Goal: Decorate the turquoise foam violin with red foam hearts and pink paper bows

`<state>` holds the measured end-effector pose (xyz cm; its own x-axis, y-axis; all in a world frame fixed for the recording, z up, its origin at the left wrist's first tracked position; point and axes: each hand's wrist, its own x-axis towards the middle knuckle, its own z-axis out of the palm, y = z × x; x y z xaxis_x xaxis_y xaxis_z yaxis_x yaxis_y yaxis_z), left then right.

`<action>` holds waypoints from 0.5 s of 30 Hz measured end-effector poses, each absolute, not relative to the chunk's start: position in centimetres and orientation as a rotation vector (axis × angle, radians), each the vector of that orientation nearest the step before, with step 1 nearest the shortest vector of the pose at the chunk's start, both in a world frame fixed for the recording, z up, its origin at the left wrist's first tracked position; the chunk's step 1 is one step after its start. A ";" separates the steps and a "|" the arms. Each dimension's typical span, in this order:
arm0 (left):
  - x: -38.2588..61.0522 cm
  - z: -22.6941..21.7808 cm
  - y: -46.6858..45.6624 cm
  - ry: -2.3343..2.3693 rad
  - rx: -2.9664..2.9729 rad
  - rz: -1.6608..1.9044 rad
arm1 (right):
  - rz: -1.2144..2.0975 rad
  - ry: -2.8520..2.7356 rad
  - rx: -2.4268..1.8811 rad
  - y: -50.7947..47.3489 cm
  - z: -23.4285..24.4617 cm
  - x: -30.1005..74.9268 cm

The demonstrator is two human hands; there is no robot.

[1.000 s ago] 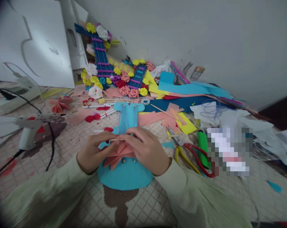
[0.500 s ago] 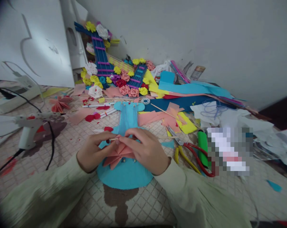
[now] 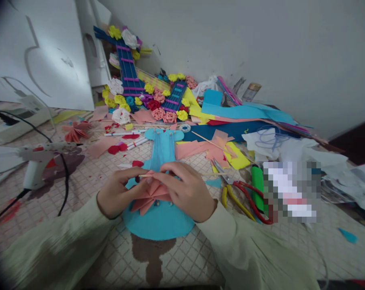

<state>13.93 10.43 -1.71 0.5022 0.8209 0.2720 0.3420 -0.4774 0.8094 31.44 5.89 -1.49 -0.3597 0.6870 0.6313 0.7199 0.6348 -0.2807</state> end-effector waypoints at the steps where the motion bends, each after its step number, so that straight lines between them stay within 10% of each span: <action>1: 13.9 -1.7 10.4 0.954 2.048 0.872 | -0.045 -2.105 -1.093 5.9 -1.5 31.4; 15: 14.2 -2.2 10.6 0.669 2.351 1.089 | 0.171 -1.918 -1.215 6.0 -0.9 31.0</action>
<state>14.17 10.56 -2.19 0.5679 0.5984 0.5651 0.2329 -0.7754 0.5870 31.03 5.98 -0.93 -0.1793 0.7982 0.5751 0.6838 0.5214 -0.5105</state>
